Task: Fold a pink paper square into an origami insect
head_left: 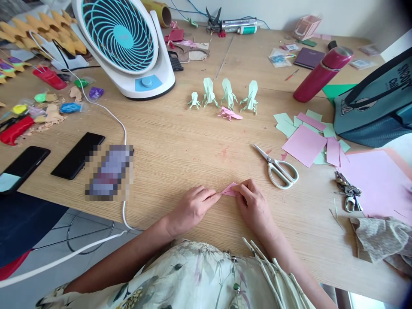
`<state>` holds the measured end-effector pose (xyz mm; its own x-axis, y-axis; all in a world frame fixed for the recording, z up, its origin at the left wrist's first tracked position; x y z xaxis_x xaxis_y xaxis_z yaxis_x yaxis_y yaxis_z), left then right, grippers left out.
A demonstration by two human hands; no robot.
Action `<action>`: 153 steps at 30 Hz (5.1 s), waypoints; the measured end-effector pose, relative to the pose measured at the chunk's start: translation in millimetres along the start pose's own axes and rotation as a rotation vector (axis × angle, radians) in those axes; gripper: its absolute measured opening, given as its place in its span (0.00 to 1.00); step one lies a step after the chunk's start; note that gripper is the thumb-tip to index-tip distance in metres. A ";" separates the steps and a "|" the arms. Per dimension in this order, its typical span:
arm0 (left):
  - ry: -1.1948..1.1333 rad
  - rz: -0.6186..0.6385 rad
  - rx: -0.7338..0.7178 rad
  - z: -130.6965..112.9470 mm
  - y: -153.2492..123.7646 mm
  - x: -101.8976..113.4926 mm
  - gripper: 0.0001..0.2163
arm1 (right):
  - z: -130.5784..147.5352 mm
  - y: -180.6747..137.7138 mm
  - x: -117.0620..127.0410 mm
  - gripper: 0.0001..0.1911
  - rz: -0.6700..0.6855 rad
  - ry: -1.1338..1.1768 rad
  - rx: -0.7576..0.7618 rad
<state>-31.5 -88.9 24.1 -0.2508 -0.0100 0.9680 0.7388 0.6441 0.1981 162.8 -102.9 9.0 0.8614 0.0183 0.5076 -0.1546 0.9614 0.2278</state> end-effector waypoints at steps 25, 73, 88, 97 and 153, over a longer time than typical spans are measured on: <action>0.382 0.167 -0.192 -0.3 -4.2 4.2 0.19 | 1.6 0.5 0.9 0.13 0.021 -0.017 -0.017; 0.362 0.218 -0.161 -22.4 11.8 -10.5 0.32 | 0.3 1.3 0.1 0.10 0.012 0.016 -0.003; 0.224 0.241 -0.113 -17.4 7.2 -16.0 0.34 | -2.2 -27.5 32.7 0.21 0.180 -0.124 0.094; 0.216 0.256 -0.097 -16.8 2.0 -20.1 0.37 | -1.6 -28.1 24.2 0.24 0.238 -0.384 0.218; 0.497 -0.139 -0.183 -7.5 -4.2 -41.0 0.43 | 1.9 -28.3 1.3 0.39 0.295 -0.314 0.046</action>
<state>-19.6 -96.9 -15.3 -0.0610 -0.4743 0.8783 0.8279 0.4675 0.3100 167.3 -130.6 4.8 0.5892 0.1993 0.7830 -0.3999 0.9140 0.0682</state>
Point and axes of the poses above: each hand's wrist, its own y-axis towards the middle knuckle, its own x-axis out of the back of the hand, z = x × y, the point moved 3 cm from there along y, towards the middle knuckle, and after that the axes turned 14 degrees about y, right-handed, at the moved point
